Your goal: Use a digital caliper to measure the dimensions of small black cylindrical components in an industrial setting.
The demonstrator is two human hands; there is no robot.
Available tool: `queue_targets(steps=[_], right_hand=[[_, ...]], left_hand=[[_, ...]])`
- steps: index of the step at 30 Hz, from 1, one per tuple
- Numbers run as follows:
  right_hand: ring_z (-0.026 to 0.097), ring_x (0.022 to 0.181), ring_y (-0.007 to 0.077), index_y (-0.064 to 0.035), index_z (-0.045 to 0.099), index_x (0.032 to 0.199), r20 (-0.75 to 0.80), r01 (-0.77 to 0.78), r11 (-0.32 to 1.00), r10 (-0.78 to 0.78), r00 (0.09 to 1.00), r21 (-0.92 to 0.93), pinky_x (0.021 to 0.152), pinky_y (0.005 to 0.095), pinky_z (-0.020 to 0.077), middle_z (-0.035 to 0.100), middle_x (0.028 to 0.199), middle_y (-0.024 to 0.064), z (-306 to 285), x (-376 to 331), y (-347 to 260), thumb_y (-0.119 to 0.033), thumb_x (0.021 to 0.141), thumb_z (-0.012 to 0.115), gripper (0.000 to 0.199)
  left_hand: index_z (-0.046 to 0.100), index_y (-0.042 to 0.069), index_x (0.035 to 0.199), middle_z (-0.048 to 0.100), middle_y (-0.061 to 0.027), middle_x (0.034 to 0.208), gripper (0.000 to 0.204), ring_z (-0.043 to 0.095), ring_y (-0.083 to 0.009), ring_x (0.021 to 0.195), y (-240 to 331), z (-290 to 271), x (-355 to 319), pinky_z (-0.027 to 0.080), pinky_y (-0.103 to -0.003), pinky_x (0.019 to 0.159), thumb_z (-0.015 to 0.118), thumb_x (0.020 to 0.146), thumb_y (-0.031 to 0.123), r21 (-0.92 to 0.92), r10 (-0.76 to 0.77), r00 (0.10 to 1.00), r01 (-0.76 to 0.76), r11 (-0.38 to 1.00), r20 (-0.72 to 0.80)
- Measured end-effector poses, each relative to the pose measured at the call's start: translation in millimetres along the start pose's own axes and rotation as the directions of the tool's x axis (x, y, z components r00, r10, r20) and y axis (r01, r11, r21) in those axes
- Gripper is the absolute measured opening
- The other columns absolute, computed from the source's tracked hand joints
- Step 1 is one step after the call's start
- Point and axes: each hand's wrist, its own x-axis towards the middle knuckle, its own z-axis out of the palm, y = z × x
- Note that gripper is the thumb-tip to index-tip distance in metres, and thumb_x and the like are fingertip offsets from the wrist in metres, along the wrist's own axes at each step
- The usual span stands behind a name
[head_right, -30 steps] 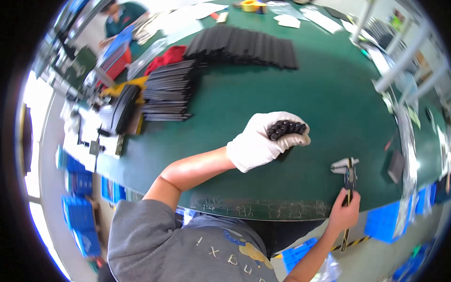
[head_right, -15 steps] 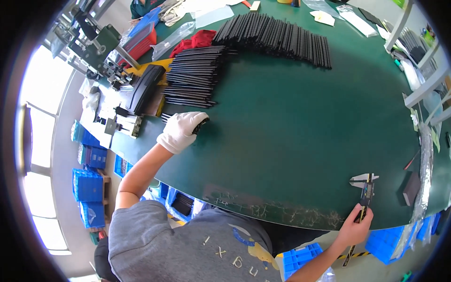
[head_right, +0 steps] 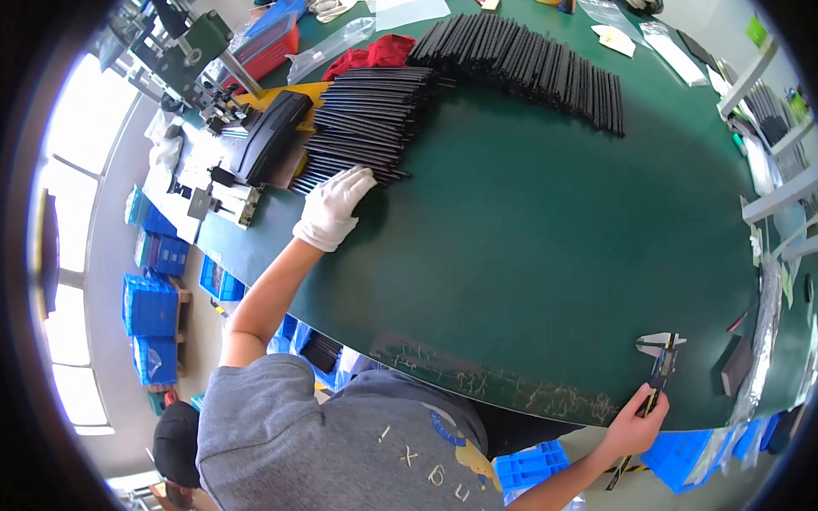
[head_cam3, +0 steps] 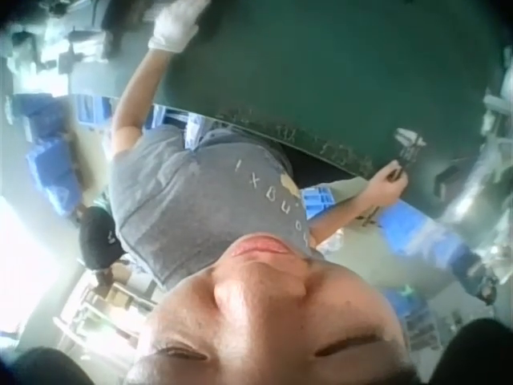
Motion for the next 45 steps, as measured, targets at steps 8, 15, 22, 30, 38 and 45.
queue_targets(steps=[8,15,22,30,38,45], right_hand=[[0.062,0.069,0.0273,-0.0139,0.061,0.098,-0.007,-0.039,0.998,0.038,0.999,-0.039,0.058,0.0358,0.0456,0.066,0.082,0.0059,-4.8,-1.0,-6.6,-0.043,0.085,0.057,0.032],[0.060,0.058,0.0234,-0.0083,0.063,0.093,-0.083,0.077,0.928,-0.050,0.995,0.365,0.053,0.0335,0.0449,0.062,0.070,0.0078,-9.3,3.6,8.8,-0.035,0.079,0.067,0.030],[0.052,0.048,0.0209,-0.0061,0.062,0.080,-0.152,0.202,0.970,-0.181,0.972,0.135,0.045,0.0289,0.0390,0.057,0.062,0.0064,-122.7,12.4,-24.8,-0.031,0.069,0.074,0.029],[0.044,0.040,0.0191,-0.0106,0.051,0.063,-0.201,0.371,0.906,-0.409,0.890,-0.204,0.038,0.0303,0.0302,0.043,0.049,0.0013,-166.8,4.6,-25.5,-0.042,0.063,0.074,0.039],[0.047,0.043,0.0181,-0.0092,0.052,0.069,-0.162,0.381,0.887,-0.429,0.889,-0.262,0.039,0.0301,0.0320,0.046,0.053,0.0005,-165.0,5.8,-30.5,-0.043,0.065,0.073,0.040],[0.052,0.046,0.0193,-0.0099,0.054,0.073,-0.185,0.327,0.934,-0.350,0.918,-0.144,0.041,0.0300,0.0366,0.050,0.055,0.0006,-165.5,2.9,-34.0,-0.047,0.061,0.076,0.044]], left_hand=[[0.061,-0.002,0.095,0.066,-0.0083,0.089,0.017,0.063,-0.0141,0.085,49.6,-36.6,27.7,0.050,-0.026,0.078,0.058,0.080,-0.010,-0.763,-0.612,0.743,0.222,0.607,-0.270],[0.060,-0.003,0.096,0.066,-0.0126,0.090,0.014,0.064,-0.0170,0.085,168.9,-45.3,100.2,0.051,-0.027,0.078,0.061,0.083,-0.003,-0.983,-0.180,0.970,0.148,-0.104,0.165],[0.060,-0.004,0.095,0.067,-0.0135,0.090,0.012,0.064,-0.0164,0.084,258.8,-5.1,127.0,0.051,-0.026,0.076,0.060,0.083,-0.003,-0.983,0.073,0.996,0.060,-0.175,0.048],[0.059,-0.004,0.096,0.066,-0.0132,0.091,0.014,0.064,-0.0190,0.087,284.4,2.8,125.2,0.051,-0.028,0.081,0.061,0.083,-0.003,-0.956,0.227,0.971,0.132,-0.263,0.072],[0.060,-0.004,0.096,0.066,-0.0128,0.091,0.013,0.064,-0.0198,0.087,273.8,7.0,132.0,0.051,-0.029,0.080,0.061,0.083,-0.001,-0.950,0.286,0.956,0.149,-0.275,0.067],[0.060,-0.004,0.094,0.066,-0.0122,0.088,0.011,0.065,-0.0184,0.084,268.7,-3.1,122.6,0.051,-0.027,0.079,0.062,0.083,-0.001,-0.972,0.309,0.948,0.138,-0.188,0.075]])
